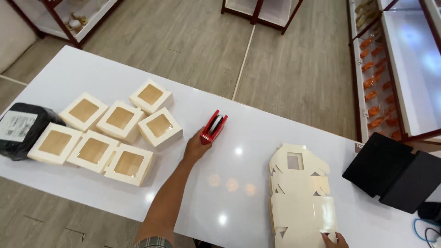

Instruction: The person assembles small white cardboard boxes with clear windows on a white counter. They fold the flat pieces, apply tape to secure the edges, and stack the finished boxes. The process is repeated for multiple units.

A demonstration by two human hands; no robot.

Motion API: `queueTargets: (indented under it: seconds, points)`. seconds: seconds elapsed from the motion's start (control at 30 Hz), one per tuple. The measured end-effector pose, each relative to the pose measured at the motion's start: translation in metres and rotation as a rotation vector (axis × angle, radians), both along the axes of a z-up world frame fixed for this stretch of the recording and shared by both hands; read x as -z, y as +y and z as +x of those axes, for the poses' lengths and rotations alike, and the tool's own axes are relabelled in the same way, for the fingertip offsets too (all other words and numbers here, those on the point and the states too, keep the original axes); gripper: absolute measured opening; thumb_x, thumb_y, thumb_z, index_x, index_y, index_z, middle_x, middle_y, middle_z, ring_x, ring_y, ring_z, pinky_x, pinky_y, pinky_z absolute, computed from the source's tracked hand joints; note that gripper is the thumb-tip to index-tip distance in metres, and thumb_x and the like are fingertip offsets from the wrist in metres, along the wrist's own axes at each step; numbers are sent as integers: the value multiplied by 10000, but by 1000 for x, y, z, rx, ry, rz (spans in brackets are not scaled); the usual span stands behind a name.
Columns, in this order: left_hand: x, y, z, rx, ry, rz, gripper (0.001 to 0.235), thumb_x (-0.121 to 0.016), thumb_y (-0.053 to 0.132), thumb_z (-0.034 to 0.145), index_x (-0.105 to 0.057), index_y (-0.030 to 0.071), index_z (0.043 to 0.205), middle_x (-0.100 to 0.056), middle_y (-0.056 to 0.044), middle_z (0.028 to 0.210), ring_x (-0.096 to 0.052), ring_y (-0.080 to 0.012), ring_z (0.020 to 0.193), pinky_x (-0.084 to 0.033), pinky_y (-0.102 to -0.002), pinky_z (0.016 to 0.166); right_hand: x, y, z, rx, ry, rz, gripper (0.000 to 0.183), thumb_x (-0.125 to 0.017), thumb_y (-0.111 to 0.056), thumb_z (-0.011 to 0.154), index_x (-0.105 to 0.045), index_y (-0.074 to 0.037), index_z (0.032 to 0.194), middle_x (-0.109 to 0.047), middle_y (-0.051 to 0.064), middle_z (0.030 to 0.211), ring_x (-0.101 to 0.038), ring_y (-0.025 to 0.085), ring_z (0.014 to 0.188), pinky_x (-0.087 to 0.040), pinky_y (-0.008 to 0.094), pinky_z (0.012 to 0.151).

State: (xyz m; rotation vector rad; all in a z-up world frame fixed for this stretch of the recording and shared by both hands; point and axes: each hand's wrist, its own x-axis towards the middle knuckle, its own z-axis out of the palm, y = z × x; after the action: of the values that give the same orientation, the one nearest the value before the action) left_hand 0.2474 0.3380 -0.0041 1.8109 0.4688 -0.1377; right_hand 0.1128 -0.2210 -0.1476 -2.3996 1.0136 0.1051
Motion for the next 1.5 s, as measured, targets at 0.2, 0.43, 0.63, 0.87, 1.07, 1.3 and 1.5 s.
queueTargets:
  seconds: [0.2, 0.43, 0.63, 0.87, 1.07, 1.3, 1.5]
  points:
    - [2, 18, 6, -42, 24, 32, 701, -603, 192, 709, -254, 164, 1316, -395, -4, 1290, -423, -178, 1130, -384, -286, 881, -39, 50, -3, 76, 107, 183, 360, -671, -252, 670, -651, -37, 957, -636, 115, 903, -572, 249, 792, -394, 289, 687]
    - [62, -79, -91, -177, -124, 54, 552, -409, 256, 833, -213, 62, 1311, -268, -120, 1340, -247, -233, 1242, -192, -340, 1026, -81, 121, -8, -101, -2, 477, 268, -676, -155, 683, -634, -27, 915, -638, 78, 839, -542, 158, 765, -397, 252, 672]
    - [5, -150, -122, 260, 149, 14, 544, -371, 323, 909, -186, 37, 1333, -206, -163, 1373, -148, -297, 1288, -115, -412, 1065, -84, 96, 22, -107, -32, 305, 582, -607, -427, 808, -363, -54, 1182, -501, 139, 1110, -499, 299, 1009, -406, 433, 838]
    - [16, -183, -99, 165, 326, -41, 656, -401, 457, 873, -161, 70, 1345, -316, -146, 1310, -386, -240, 1160, -511, -304, 773, -120, 104, 56, -260, -52, 583, 534, -548, -328, 858, -329, -20, 1235, -474, 164, 1130, -502, 277, 995, -463, 339, 769]
    - [19, -209, -116, -20, 193, 161, 444, -404, 210, 885, -322, 47, 1289, -419, -209, 1236, -403, -315, 1159, -379, -422, 945, -119, 111, 59, -588, -16, 599, 387, -584, -226, 824, -472, 1, 1117, -534, 229, 1038, -519, 356, 967, -463, 428, 748]
    - [-16, -227, -152, -53, 253, 66, 437, -303, 126, 910, -227, 15, 1326, -305, -221, 1320, -300, -304, 1229, -253, -414, 1027, -116, 95, 37, -580, 158, 551, 379, -548, -247, 822, -433, -6, 1091, -527, 260, 1031, -516, 388, 967, -466, 453, 744]
    - [-3, -211, -158, -20, 287, 6, 458, -355, 150, 903, -233, 32, 1329, -298, -205, 1329, -286, -291, 1238, -236, -409, 1034, -106, 96, 41, -600, 246, 517, 411, -560, -291, 815, -426, -27, 1100, -531, 245, 1039, -507, 373, 1005, -446, 455, 793]
